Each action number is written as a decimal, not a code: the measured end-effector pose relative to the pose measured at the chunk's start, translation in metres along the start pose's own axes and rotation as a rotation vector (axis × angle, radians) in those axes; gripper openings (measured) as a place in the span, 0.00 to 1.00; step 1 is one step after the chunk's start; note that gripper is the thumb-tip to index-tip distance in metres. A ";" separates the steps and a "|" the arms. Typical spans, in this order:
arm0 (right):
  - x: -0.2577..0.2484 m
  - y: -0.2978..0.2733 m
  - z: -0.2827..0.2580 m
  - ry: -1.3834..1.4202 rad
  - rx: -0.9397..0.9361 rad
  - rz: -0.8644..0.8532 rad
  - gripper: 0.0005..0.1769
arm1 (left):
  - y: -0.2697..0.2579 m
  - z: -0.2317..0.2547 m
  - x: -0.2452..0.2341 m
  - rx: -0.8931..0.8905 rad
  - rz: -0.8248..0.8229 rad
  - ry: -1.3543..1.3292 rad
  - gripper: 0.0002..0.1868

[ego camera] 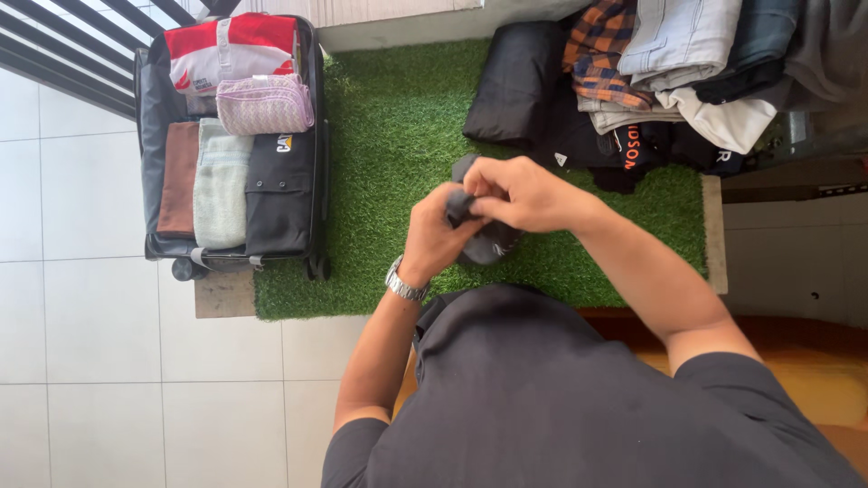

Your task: The person packs a suitcase by placing a brown rectangular object and folding a towel and a t-shirt into it.

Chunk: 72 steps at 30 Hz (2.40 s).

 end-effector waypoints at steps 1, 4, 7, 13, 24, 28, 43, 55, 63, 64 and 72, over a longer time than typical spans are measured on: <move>0.004 -0.004 0.005 0.062 0.048 -0.027 0.13 | -0.002 -0.003 0.000 0.008 -0.011 0.056 0.18; 0.015 -0.018 0.024 0.048 0.164 -0.096 0.22 | -0.010 -0.013 -0.004 -0.005 -0.029 0.116 0.18; 0.030 -0.039 0.044 0.147 0.292 -0.099 0.38 | -0.012 -0.025 -0.009 -0.105 0.037 0.171 0.16; 0.063 -0.070 0.080 0.374 0.379 -0.122 0.30 | -0.024 -0.028 -0.001 0.052 0.001 0.228 0.10; 0.054 -0.073 0.070 -0.324 0.006 0.240 0.22 | -0.022 -0.027 -0.011 -0.026 0.035 0.183 0.14; 0.050 -0.076 0.066 -0.373 -0.080 0.314 0.17 | -0.021 -0.045 -0.029 -0.194 0.178 0.119 0.15; 0.090 -0.086 0.150 0.607 0.403 0.395 0.19 | -0.036 -0.068 0.011 -0.124 -0.052 0.283 0.31; 0.088 -0.066 0.089 0.260 -0.187 0.034 0.20 | -0.047 -0.078 0.036 -0.252 -0.038 -0.235 0.22; 0.063 -0.057 0.079 -0.035 0.030 0.208 0.36 | -0.050 -0.049 0.008 -0.086 -0.396 -0.240 0.10; 0.067 -0.056 0.075 -0.181 -0.175 0.130 0.36 | -0.054 -0.036 0.012 -0.063 -0.530 -0.165 0.11; 0.088 -0.068 0.171 -0.505 -0.122 0.195 0.09 | -0.065 0.030 -0.004 0.027 -0.654 -0.010 0.07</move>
Point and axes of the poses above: each hand's wrist, its own y-axis towards the middle knuckle, its own x-axis out of the palm, z = x × y, the point moved 4 cm from there along y, towards the middle knuckle, and after that the axes turned 7 degrees about -x, right-handed, at the moved point
